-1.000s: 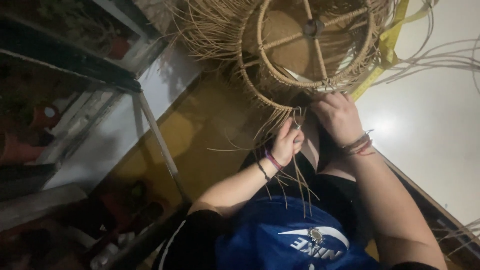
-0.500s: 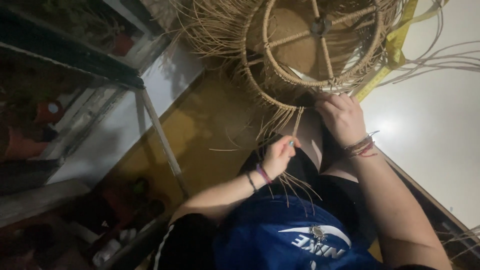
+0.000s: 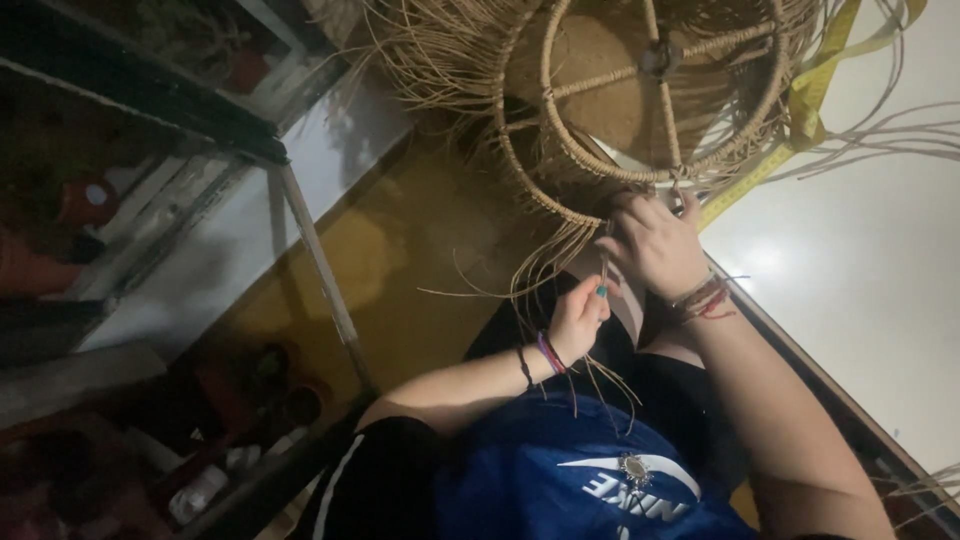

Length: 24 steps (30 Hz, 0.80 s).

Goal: Weaving straw strands into a circular frame to create a lampshade.

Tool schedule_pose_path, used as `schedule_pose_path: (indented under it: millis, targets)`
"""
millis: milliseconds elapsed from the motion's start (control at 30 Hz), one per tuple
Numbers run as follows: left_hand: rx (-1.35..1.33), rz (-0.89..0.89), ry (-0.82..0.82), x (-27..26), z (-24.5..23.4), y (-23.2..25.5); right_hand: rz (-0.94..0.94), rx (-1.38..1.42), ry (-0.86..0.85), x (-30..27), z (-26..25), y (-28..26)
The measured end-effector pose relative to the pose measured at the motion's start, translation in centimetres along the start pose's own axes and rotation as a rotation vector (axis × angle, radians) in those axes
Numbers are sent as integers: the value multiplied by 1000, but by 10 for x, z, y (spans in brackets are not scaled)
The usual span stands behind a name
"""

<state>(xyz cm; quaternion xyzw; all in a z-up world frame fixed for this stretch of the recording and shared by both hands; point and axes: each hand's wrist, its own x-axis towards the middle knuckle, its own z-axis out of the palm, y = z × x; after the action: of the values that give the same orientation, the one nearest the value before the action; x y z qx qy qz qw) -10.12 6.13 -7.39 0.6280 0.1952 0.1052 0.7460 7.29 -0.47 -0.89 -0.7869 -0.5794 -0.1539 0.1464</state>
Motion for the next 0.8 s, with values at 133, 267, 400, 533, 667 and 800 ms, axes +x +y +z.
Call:
schedule_pose_path:
  millis: [133,267,400,533,667,800]
  targets:
    - [55,45,-5,-5,-1,16,25,5,0,5,6,3]
    - [87,87,11,-12,-3,44,85,-6,-56,4,10,3]
    - [116,102,-19,-11,-4,31,113,21,-107,4,9,6]
    - [-32,4,-92,1,-12,-5,86,-16,-172,-2,2,16]
    - [-279,-125,-190,26,-9,9,-25,63,-82,7,-18,13]
    - [-437,-159,-133,44,-3,19,-33,42,-47,-1,6,21]
